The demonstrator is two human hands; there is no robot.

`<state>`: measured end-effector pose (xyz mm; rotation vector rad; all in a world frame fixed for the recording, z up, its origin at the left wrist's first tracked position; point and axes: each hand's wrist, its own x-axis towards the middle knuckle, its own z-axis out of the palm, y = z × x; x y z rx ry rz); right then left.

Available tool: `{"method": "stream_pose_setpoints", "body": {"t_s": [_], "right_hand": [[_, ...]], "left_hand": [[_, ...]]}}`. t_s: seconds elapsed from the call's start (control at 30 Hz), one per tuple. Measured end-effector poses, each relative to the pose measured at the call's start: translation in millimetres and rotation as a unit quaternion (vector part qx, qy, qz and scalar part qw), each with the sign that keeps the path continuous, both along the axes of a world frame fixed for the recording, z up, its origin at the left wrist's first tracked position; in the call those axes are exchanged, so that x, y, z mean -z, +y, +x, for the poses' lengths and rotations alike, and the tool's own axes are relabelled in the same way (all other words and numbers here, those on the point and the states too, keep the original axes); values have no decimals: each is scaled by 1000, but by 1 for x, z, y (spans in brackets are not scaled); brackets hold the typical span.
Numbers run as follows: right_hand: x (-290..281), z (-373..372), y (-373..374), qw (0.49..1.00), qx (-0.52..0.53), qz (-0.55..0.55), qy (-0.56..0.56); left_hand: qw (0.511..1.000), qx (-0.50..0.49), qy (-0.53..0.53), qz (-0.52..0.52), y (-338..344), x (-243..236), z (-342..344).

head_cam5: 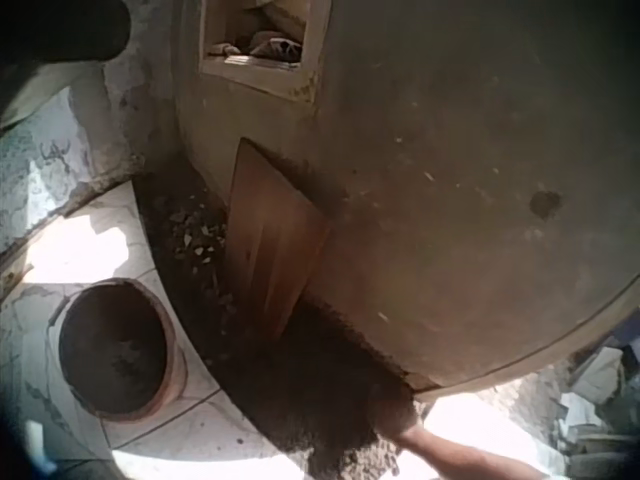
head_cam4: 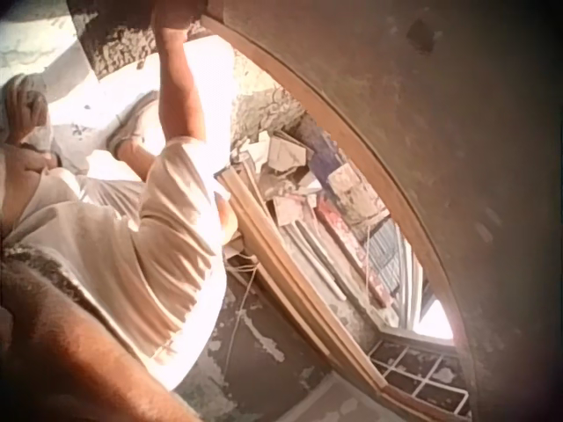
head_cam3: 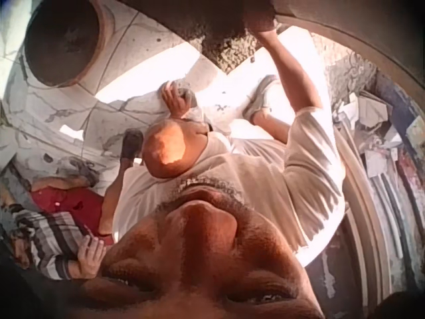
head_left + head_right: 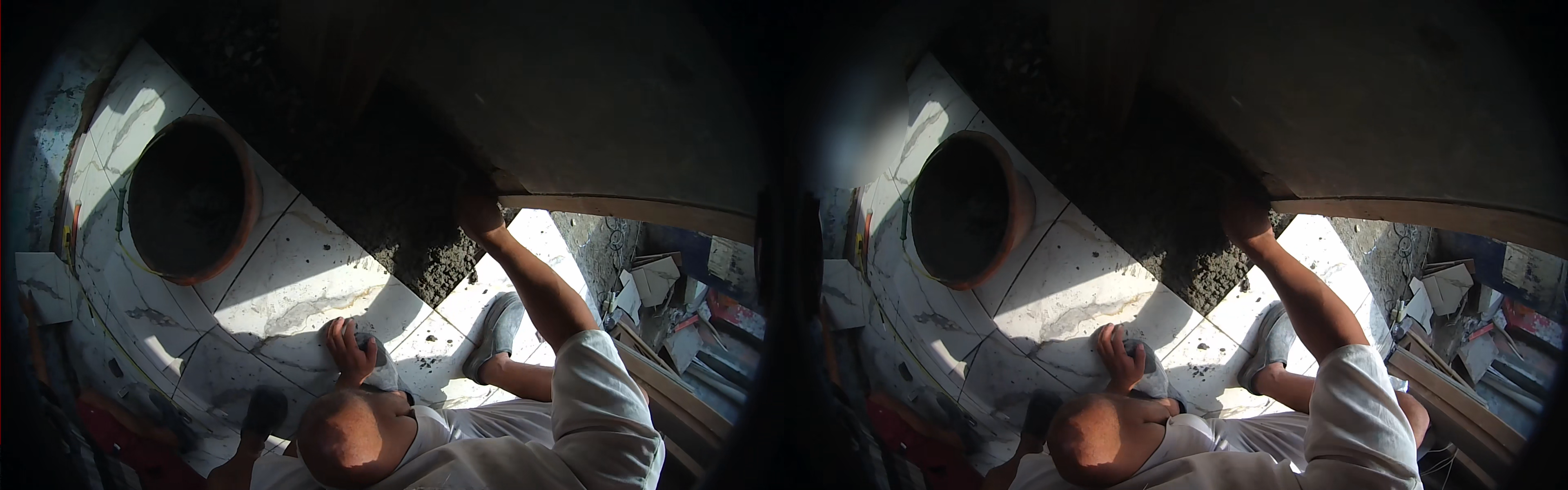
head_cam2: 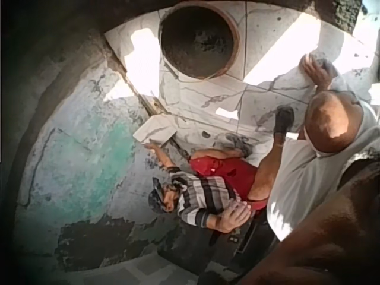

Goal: The person scoops cement from a bucket using a trowel, spreads it onto the floor area, and levels the surface using the trowel and by hand.

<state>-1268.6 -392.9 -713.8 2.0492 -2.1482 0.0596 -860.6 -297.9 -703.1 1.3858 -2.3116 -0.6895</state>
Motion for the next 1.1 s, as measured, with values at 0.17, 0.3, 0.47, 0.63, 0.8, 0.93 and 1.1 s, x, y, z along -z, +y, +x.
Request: {"method": "stream_pose_setpoints", "body": {"t_s": [0.17, 0.3, 0.47, 0.63, 0.8, 0.93, 1.1], "right_hand": [[-59, 16, 24, 947, 170, 170, -212], [-20, 14, 35, 950, 145, 138, -241], [-80, 108, 61, 857, 276, 235, -366], [-65, 107, 24, 840, 182, 186, -476], [-72, 140, -62, 324, 324, 142, -878], [-47, 139, -54, 224, 302, 162, -912], [-45, 128, 24, 259, 397, 71, -878]], "left_hand": [[1000, 15, 9, -12, -3, -3, -7], [999, 27, 12, -13, 1, 1, -18], [1000, 24, 3, 7, -2, -1, -4], [999, 29, 6, 25, 0, -6, -15], [999, 23, -8, -26, 3, 6, -3], [999, 25, -12, -23, 3, 6, -4], [1000, 11, 7, 27, -1, -5, -11]]}}
